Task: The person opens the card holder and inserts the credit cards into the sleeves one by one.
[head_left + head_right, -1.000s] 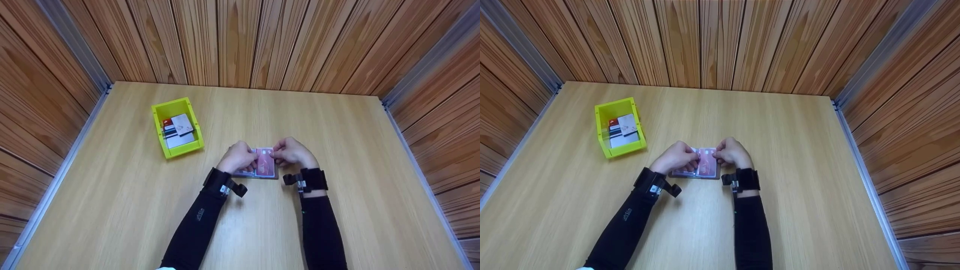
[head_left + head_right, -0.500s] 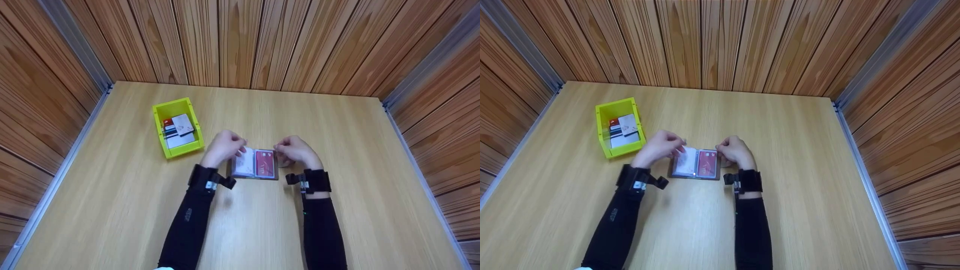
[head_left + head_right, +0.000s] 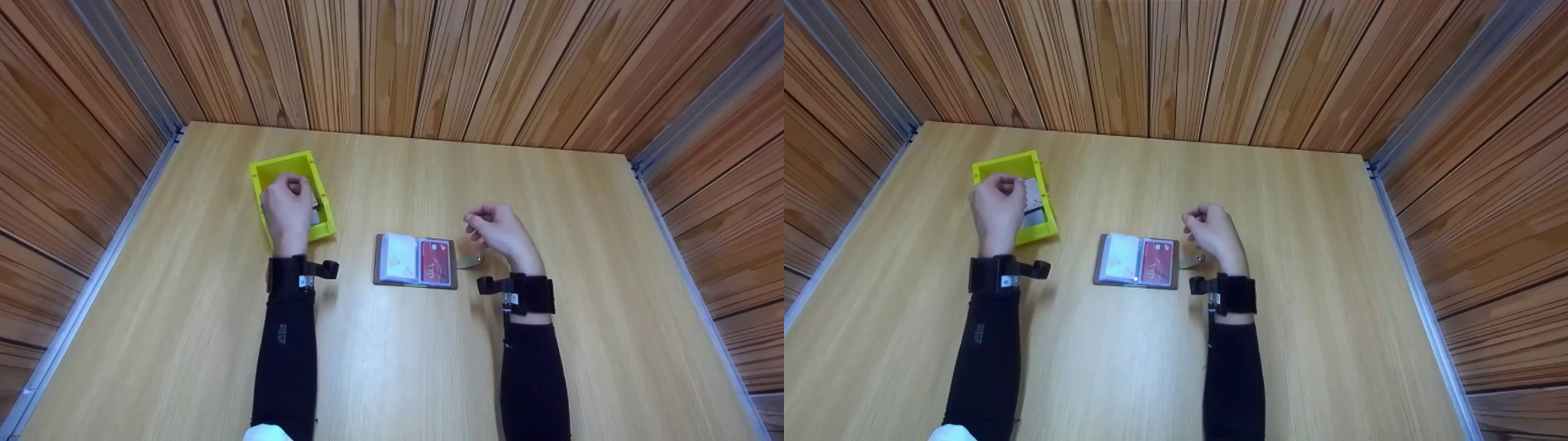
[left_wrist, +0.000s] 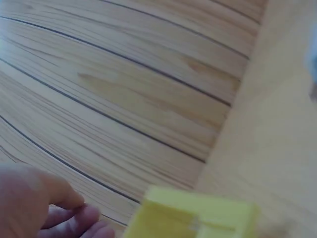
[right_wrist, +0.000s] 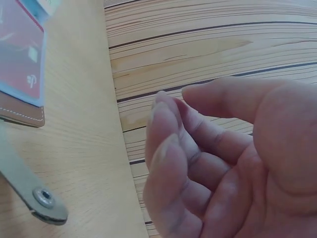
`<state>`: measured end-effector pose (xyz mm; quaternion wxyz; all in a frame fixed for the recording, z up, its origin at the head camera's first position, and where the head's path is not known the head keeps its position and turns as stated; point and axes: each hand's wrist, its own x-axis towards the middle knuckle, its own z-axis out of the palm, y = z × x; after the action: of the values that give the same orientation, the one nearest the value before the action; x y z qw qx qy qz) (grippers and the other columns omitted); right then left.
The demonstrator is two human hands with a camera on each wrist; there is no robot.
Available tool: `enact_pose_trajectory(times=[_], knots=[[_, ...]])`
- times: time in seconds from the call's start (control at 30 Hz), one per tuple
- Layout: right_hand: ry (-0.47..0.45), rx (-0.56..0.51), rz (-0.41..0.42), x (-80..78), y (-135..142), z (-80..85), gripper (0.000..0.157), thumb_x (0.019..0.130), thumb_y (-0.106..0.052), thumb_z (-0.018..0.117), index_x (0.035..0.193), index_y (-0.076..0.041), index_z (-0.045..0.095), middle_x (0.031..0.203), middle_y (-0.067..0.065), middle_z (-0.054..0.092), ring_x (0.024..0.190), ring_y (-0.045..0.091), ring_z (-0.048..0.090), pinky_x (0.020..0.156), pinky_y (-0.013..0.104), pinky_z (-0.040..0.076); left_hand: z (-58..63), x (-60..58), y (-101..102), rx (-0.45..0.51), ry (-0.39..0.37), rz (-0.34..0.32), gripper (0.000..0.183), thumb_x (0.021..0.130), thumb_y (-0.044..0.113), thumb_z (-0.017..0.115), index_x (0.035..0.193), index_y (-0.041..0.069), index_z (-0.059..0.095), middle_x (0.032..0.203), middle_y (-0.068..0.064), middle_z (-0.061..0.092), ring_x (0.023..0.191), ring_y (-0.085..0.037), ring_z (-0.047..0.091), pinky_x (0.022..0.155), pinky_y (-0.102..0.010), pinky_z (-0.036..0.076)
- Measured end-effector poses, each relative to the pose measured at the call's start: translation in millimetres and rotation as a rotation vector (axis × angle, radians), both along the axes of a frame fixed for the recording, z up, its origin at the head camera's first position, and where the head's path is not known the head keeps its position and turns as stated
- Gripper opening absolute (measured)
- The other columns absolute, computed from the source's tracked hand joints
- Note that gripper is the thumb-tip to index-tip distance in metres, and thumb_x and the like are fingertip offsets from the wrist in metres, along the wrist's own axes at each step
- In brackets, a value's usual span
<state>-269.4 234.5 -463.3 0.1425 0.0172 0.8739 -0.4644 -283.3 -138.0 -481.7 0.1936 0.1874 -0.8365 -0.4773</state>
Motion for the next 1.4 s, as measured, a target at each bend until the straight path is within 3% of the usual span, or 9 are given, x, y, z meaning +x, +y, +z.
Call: enact_pose_trajectory(times=[0.13,0.33,0.47,0.63,0.93,1.1,1.3,1.4], knots=[[-0.004,0.005,0.006,-0.5,0.8,-1.4,0.035,0.113,-0.027,0.057,0.13,0.002,0.066,0.103,0.008,0.069,0.093,0.024,0.068,0.076,0.03,0.061,-18.6,-9.4,-2.4,-0.089,-0.023,0.006,0.025,0.107,0.015,0.066,0.123,-0.003,0.072,0.118,-0.021,0.077,0.111,-0.036,0.073,0.101,-0.048,0.06],[-0.009,0.011,0.017,-2.0,-0.3,-2.9,0.036,0.113,-0.026,0.057,0.131,0.004,0.065,0.104,0.009,0.069,0.094,0.026,0.068,0.075,0.03,0.061,-38.9,-18.6,-3.1,-0.194,-0.173,-0.021,0.044,0.106,0.017,0.071,0.144,-0.003,0.063,0.145,-0.025,0.067,0.141,-0.041,0.06,0.123,-0.05,0.049],[0.013,0.019,0.027,-4.2,0.3,-5.1,0.035,0.112,-0.023,0.057,0.129,0.006,0.066,0.101,0.009,0.07,0.09,0.022,0.068,0.074,0.029,0.061,-46.6,-24.7,-0.3,-0.207,-0.246,-0.029,0.053,0.105,0.02,0.072,0.149,-0.004,0.055,0.149,-0.026,0.064,0.145,-0.041,0.057,0.125,-0.05,0.048],[0.022,0.011,0.044,-5.8,0.7,-8.8,0.033,0.112,-0.021,0.057,0.127,0.007,0.066,0.1,0.009,0.071,0.085,0.017,0.067,0.074,0.031,0.063,-46.3,-29.0,2.1,-0.189,-0.334,0.013,0.059,0.106,0.021,0.071,0.154,-0.003,0.046,0.15,-0.029,0.06,0.143,-0.041,0.057,0.121,-0.051,0.051],[0.007,0.009,0.062,-3.9,-0.2,-12.3,0.028,0.112,-0.019,0.057,0.126,0.003,0.067,0.104,0.01,0.069,0.093,0.025,0.067,0.075,0.032,0.061,-46.7,-26.5,1.0,-0.227,-0.352,0.021,0.065,0.106,0.024,0.071,0.156,-0.006,0.041,0.149,-0.031,0.058,0.142,-0.044,0.057,0.122,-0.052,0.05],[0.016,0.015,0.075,-5.5,-3.3,-14.7,0.029,0.111,-0.018,0.058,0.127,0.005,0.067,0.103,0.01,0.07,0.092,0.025,0.067,0.075,0.032,0.061,-47.7,-24.0,-2.4,-0.188,-0.366,0.023,0.064,0.106,0.022,0.071,0.156,-0.005,0.04,0.146,-0.033,0.059,0.139,-0.044,0.059,0.119,-0.053,0.053],[0.017,0.022,0.09,-5.5,-1.2,-13.7,0.029,0.112,-0.019,0.057,0.127,0.004,0.067,0.104,0.01,0.069,0.088,0.019,0.065,0.07,0.027,0.058,-47.2,-26.9,-1.3,-0.126,-0.285,0.042,0.055,0.103,0.012,0.072,0.151,-0.003,0.047,0.148,-0.028,0.058,0.141,-0.042,0.056,0.123,-0.052,0.049],[0.009,0.018,0.086,-4.3,2.6,-11.7,0.029,0.112,-0.02,0.057,0.128,0.003,0.066,0.106,0.012,0.069,0.088,0.02,0.065,0.069,0.026,0.057,-43.6,-28.7,2.4,-0.106,-0.231,0.064,0.044,0.103,0.009,0.071,0.142,-0.004,0.057,0.143,-0.027,0.065,0.137,-0.043,0.061,0.121,-0.052,0.051]])
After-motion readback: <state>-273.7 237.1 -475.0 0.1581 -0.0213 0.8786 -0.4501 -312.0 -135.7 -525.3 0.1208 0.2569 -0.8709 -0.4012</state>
